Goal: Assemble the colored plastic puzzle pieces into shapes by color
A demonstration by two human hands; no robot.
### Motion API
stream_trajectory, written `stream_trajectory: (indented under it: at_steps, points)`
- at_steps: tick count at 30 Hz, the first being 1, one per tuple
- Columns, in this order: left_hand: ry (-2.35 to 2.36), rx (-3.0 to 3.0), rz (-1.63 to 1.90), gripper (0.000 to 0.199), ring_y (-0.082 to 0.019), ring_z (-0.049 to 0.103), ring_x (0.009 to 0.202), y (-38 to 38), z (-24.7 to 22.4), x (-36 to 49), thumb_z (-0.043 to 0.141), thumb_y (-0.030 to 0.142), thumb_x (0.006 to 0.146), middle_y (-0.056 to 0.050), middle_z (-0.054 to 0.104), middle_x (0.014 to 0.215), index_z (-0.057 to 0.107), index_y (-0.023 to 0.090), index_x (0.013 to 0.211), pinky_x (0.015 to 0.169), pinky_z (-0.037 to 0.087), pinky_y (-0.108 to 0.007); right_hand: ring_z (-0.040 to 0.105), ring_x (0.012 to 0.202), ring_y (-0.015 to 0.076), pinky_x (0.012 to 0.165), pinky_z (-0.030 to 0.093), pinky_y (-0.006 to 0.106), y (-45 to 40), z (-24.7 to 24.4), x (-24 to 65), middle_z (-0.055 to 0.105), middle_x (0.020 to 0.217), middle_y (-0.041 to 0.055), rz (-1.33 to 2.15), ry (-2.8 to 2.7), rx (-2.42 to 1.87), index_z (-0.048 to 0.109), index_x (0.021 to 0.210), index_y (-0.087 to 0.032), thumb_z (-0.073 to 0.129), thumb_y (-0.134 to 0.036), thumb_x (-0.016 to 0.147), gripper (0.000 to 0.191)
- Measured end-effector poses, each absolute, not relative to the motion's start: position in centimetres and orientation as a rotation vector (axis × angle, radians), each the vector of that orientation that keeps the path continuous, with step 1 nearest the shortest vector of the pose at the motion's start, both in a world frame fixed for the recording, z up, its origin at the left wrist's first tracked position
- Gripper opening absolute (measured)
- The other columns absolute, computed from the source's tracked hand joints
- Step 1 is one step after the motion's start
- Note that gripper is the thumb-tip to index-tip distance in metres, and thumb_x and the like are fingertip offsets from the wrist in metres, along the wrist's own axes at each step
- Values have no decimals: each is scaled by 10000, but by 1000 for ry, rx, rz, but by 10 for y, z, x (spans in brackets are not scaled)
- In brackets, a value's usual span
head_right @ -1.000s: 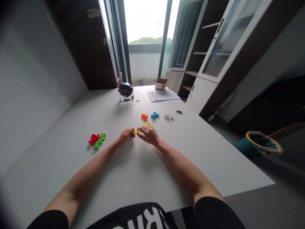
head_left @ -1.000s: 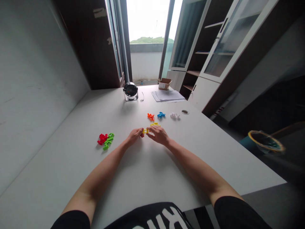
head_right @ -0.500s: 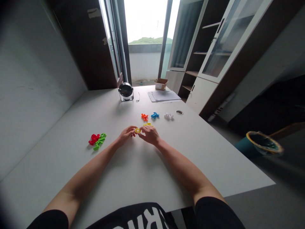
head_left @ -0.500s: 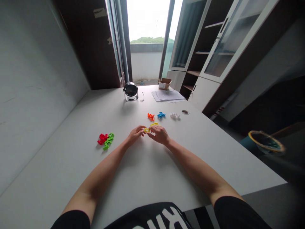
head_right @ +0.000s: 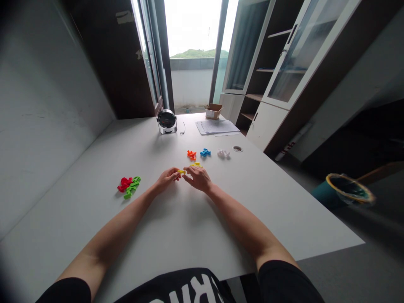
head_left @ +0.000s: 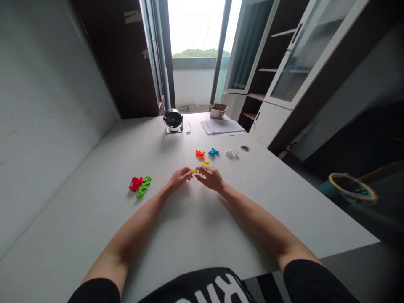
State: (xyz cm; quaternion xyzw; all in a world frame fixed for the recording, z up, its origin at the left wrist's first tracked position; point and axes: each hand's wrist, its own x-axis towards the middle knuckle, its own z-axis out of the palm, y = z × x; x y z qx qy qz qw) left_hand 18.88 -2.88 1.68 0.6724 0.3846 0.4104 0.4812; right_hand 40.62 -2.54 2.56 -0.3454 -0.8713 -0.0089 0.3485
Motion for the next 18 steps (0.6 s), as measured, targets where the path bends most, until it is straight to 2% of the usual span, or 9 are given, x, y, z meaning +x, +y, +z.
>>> stream_trajectory:
  at_steps: [7,18]
  points:
    - [968,1664,976,341,-151,613,720,-30,17,188,529,463,918,-44,682,785,644,151,846,719,468,-269,589,739,178,747,447,303,-23,23,406,656,873,42,-54,-2278,-856,564,1126,-217,536,-338,987,186]
    - [1024,1747,928,466,-165,606,710,-29,17,187,439,525,951,-51,684,750,664,148,795,718,450,-272,572,707,167,732,428,292,-24,25,406,642,834,31,-67,-2278,-854,579,1068,-218,524,-305,986,131]
